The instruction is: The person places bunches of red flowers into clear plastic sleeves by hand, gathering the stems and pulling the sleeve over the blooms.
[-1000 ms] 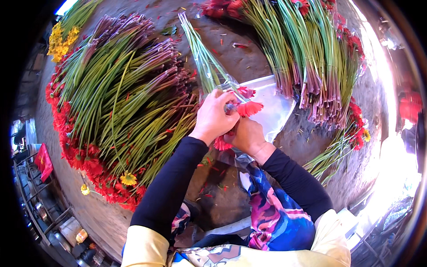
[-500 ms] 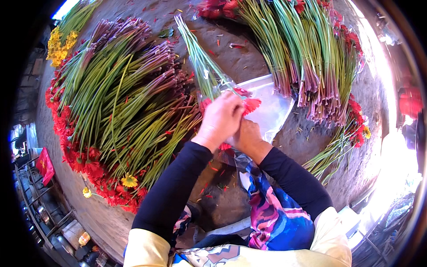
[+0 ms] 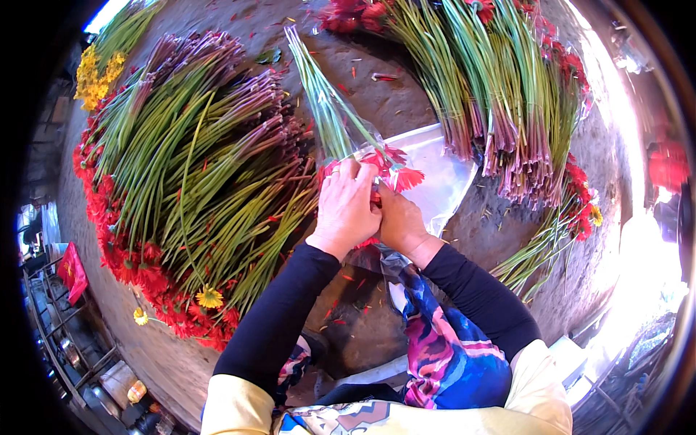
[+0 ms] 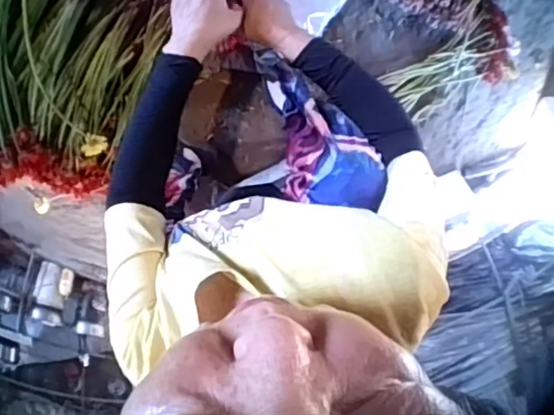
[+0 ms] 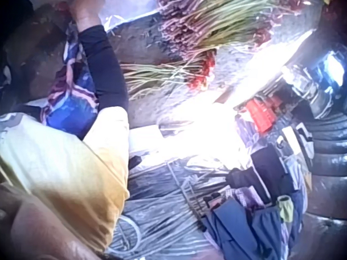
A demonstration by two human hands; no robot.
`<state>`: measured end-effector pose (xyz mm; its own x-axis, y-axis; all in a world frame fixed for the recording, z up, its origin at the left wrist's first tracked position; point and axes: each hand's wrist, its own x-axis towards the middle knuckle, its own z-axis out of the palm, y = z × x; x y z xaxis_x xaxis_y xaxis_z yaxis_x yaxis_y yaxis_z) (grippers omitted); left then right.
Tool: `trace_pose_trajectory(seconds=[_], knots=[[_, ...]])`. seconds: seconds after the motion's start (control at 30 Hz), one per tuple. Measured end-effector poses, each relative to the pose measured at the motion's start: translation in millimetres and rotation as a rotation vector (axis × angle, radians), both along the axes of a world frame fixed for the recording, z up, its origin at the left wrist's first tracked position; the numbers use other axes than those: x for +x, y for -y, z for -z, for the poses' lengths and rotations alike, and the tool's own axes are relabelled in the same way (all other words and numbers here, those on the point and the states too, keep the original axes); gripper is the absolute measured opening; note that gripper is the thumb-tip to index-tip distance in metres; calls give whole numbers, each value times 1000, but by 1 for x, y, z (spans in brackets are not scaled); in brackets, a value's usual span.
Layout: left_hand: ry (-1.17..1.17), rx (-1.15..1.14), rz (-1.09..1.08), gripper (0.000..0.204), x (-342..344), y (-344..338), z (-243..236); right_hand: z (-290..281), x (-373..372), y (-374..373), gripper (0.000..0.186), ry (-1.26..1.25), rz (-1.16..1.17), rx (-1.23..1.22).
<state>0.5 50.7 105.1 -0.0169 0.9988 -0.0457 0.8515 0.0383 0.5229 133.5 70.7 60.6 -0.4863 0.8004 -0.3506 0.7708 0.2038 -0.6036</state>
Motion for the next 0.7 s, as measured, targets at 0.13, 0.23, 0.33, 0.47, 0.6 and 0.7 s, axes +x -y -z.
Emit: trace_pose_trajectory(seconds=[0.13,0.23,0.33,0.47,0.6,0.7], knots=[[-8,93,19,32,-3,0,5,-9,-3,-4,39,59,-37,-7],[-121,272,91,18,-2,3,8,-9,-5,-4,37,59,-55,21],[-67,367,235,16,-1,3,6,4,-2,2,35,-5,-112,151],[-47,393,496,18,8,8,-18,33,18,7,31,-200,-44,263],[-15,433,367,29,-23,47,-14,23,17,-9,59,-657,226,-182],[163,360,228,27,-35,69,-4,7,1,-8,52,-1129,426,-656]])
